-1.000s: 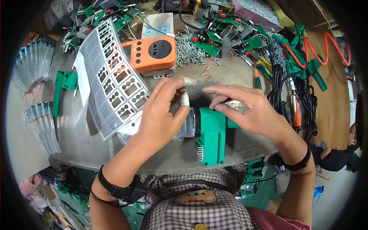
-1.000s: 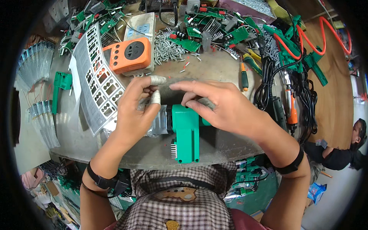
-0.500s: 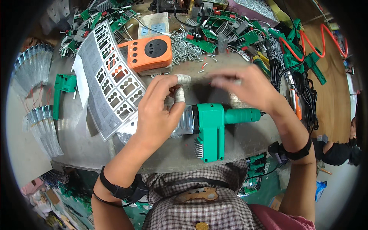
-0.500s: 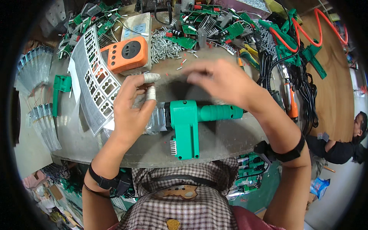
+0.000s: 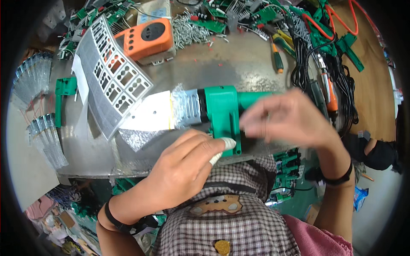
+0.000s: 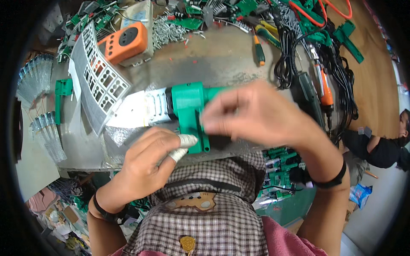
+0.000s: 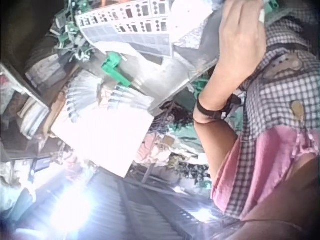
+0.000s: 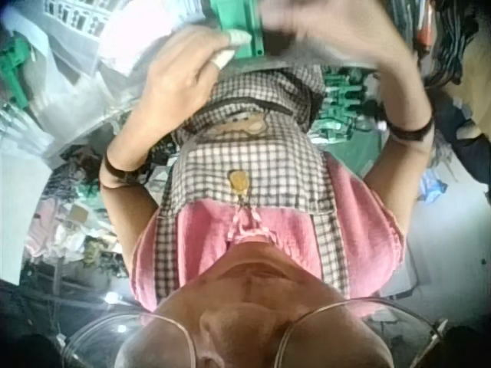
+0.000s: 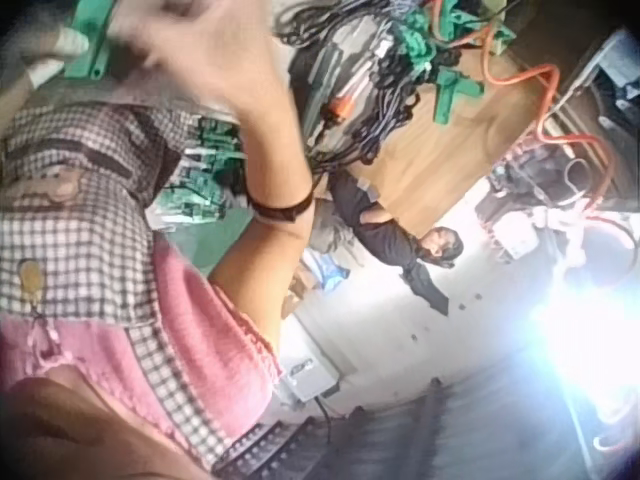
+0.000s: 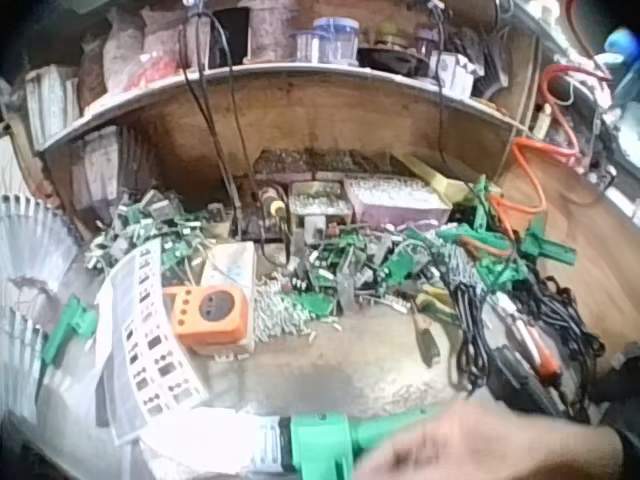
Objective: Assembling components into a green plastic tool housing, including circuit boards and wiring, using an electric screwdriver.
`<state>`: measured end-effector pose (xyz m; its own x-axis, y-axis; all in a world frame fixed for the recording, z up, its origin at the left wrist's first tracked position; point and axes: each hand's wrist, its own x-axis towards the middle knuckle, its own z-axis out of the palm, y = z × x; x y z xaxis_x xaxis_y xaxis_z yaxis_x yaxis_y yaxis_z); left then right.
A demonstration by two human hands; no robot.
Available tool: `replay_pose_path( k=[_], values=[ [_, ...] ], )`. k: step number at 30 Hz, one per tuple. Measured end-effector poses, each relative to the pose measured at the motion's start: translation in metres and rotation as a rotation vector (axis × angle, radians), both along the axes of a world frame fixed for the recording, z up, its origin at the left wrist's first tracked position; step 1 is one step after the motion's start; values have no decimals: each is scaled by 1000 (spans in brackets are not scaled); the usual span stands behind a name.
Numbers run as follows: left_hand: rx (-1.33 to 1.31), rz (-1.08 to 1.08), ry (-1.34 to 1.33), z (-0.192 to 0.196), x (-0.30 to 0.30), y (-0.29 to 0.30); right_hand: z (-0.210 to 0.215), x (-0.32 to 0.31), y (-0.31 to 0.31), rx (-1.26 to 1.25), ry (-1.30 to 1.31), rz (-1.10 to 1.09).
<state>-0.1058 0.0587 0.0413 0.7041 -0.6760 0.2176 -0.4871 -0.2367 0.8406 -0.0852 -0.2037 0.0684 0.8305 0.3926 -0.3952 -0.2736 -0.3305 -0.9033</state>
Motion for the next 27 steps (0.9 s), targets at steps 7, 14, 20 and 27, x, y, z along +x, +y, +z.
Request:
replay_pose_path(
  k=[7, 14, 20, 27],
  values=[
    [72, -78, -136, 2, -6, -7, -6, -59, 8, -215, -304, 34],
    [87, 33, -415, 1, 30, -2, -3, 0, -4, -380, -451, -66],
    [203, 220, -442, -29, 135, -60, -87, 108, -18, -598, -890, -230],
    [333, 126, -638, -51, 166, -72, -55, 77, -41, -378, -569, -336]
  ],
)
